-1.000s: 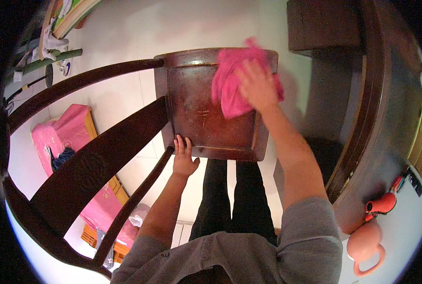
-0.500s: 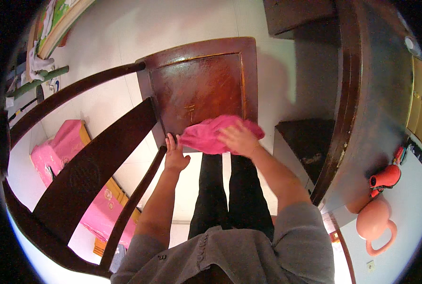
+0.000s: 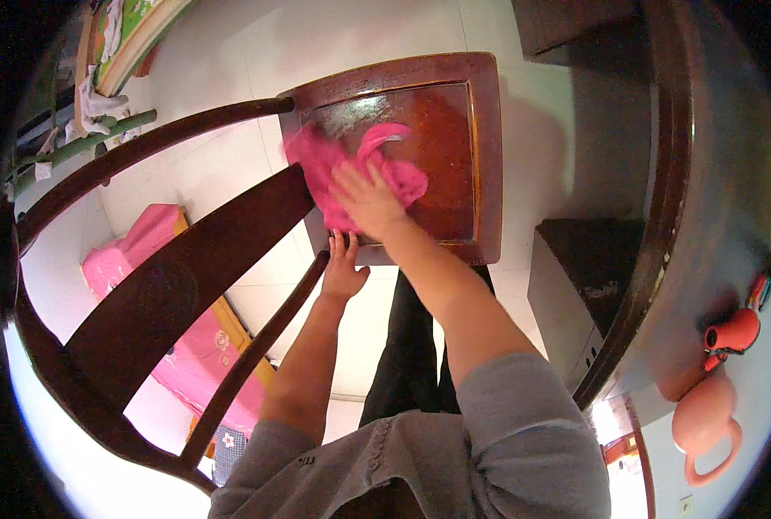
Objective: The person cleans a wooden desk and a pink kettlebell using a pink cloth. They first wipe the desk surface, then pick up the kettlebell and wipe it thoroughly on all sides before placing it back down and wiping the desk again.
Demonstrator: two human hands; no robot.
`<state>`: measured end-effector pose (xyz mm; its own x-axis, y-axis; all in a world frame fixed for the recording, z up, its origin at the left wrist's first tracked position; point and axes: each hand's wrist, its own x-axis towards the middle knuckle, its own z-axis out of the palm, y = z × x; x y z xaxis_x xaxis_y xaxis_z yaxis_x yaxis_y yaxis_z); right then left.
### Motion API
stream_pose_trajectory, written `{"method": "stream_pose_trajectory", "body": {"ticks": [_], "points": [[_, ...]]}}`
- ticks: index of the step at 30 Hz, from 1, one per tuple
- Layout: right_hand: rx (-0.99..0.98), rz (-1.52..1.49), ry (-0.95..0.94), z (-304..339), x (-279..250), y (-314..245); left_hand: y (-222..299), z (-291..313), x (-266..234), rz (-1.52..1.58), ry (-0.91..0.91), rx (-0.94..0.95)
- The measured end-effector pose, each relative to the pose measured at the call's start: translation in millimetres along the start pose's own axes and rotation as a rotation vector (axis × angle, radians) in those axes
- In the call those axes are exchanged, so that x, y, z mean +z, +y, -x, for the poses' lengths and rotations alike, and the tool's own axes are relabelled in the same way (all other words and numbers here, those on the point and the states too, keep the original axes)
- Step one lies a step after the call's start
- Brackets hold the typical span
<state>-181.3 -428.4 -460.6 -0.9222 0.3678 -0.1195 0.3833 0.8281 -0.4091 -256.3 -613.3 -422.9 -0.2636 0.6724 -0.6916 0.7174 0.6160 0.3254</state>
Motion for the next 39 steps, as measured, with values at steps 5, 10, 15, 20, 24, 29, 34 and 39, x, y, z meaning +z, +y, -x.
{"method": "stream_pose_trajectory", "body": {"ticks": [5, 10, 15, 20, 24, 29, 34, 39], "points": [[-0.074, -0.188, -0.042, 102, 16, -16, 29, 60, -20, 0.252, -0.189, -0.047], [0.13, -0.044, -0.293, 190, -14, 19, 141, 177, -161, 0.736, -0.019, 0.173], [0.768, -0.059, -0.635, 216, -42, 28, 152, 296, -323, 0.508, 0.741, 0.331], [0.63, -0.505, -0.404, 235, -133, -23, 17, 305, -384, 0.61, 0.79, 0.074], [0.187, -1.018, -0.362, 205, -236, -122, 33, 297, -380, 1.457, 0.281, 0.077], [-0.121, -1.375, -0.202, 166, -294, -220, 40, 299, -384, 1.509, 0.236, 0.153], [0.038, -1.353, -0.323, 172, -349, -235, 97, 299, -385, 1.497, 0.22, 0.197], [0.03, -1.432, -0.214, 176, -350, -240, 162, 295, -376, 1.533, 0.245, 0.22]]}}
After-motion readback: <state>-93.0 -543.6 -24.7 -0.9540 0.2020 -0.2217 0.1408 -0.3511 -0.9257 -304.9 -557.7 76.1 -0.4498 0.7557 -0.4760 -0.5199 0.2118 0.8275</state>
